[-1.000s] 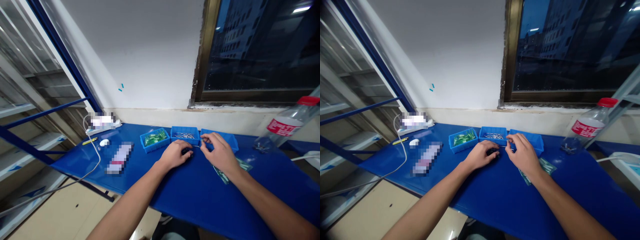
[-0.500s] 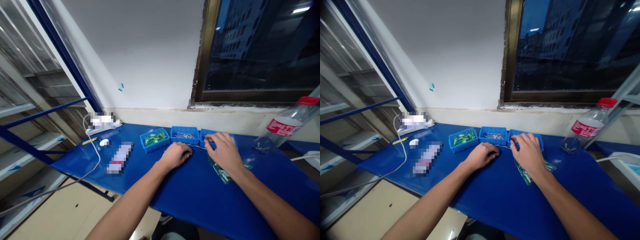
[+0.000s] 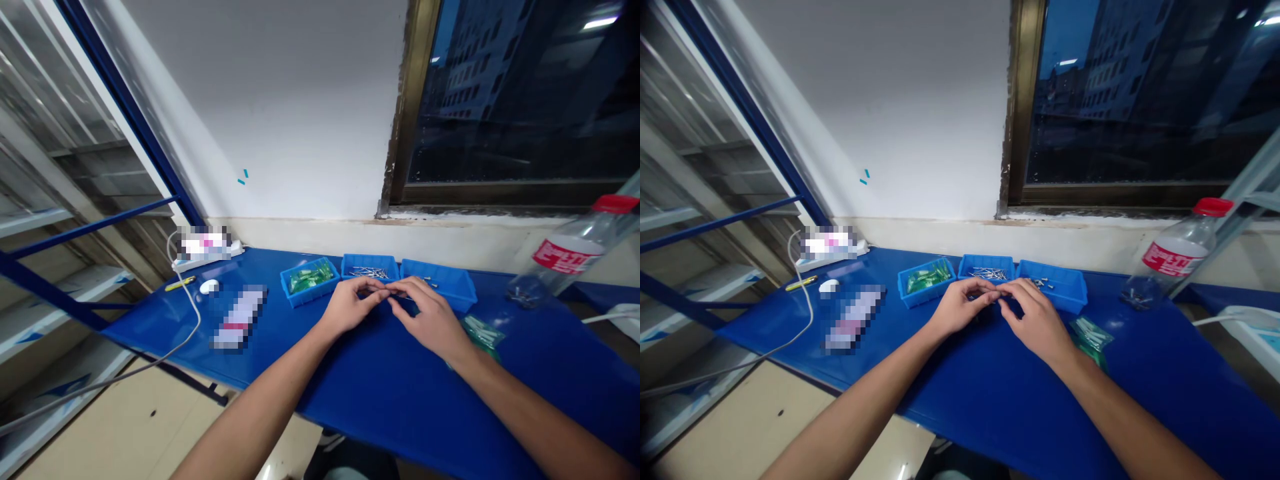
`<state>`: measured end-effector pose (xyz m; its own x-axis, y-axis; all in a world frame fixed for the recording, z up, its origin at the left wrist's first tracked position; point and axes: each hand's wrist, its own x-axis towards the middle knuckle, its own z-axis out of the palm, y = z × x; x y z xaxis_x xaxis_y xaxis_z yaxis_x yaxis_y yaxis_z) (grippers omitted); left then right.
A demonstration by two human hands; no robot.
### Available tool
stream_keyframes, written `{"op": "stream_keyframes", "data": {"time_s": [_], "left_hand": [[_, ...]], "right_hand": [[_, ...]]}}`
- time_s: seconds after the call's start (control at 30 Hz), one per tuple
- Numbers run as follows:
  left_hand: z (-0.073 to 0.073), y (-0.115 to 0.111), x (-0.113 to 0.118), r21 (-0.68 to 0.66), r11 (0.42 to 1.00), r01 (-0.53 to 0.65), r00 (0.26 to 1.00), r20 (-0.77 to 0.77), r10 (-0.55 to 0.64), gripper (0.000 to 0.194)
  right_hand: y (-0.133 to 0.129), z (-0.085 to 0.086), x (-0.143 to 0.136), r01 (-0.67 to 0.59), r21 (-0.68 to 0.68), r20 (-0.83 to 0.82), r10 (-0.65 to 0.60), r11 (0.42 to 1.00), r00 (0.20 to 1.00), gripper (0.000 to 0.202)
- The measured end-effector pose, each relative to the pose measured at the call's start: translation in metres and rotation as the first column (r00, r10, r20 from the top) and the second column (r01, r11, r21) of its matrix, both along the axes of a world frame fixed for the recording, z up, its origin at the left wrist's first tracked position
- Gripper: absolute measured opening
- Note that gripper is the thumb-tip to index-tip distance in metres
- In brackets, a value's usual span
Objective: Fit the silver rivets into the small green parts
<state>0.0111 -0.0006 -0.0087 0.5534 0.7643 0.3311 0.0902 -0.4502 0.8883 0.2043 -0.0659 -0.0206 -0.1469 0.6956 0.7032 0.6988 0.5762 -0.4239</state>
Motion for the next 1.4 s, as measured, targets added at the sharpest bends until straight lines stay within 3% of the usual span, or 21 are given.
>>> {"op": "stream_keyframes", "data": {"time_s": [0.17, 0.33, 0.5, 0.67, 1.1, 1.4], "left_hand": [[-0.008, 0.003, 0.002, -0.198, 0.974, 0.108, 0.988, 0.129, -0.083, 0.041], [-0.006, 0.000, 0.001, -0.181, 0.979, 0.090, 0.995, 0.047, -0.083, 0.066], [0.003, -0.005, -0.001, 0.001, 1.000, 0.013, 0.990, -0.140, -0.013, 0.042], [0.007, -0.005, -0.004, 0.133, 0.991, 0.035, 0.975, -0.223, -0.005, 0.032], [0.001, 0.000, -0.003, 0.214, 0.977, -0.028, 0.965, -0.248, 0.082, 0.023], [0.001, -0.001, -0.002, 0.189, 0.982, -0.009, 0.982, -0.181, 0.044, 0.018]], "right_hand": [[-0.001, 0.000, -0.003, 0.008, -0.014, -0.040, -0.008, 1.000, 0.999, 0.017], [-0.001, -0.001, -0.004, 0.041, -0.025, 0.005, -0.040, 0.999, 0.999, 0.022], [-0.002, -0.001, 0.000, 0.085, -0.042, -0.013, -0.086, 0.995, 0.996, 0.010], [0.000, -0.002, 0.001, 0.006, -0.053, -0.003, -0.007, 0.999, 1.000, 0.012], [0.003, -0.014, -0.004, 0.070, -0.226, -0.175, -0.111, 0.972, 0.978, 0.013], [0.005, -0.014, -0.002, 0.085, -0.164, -0.086, -0.100, 0.983, 0.991, 0.019]]}}
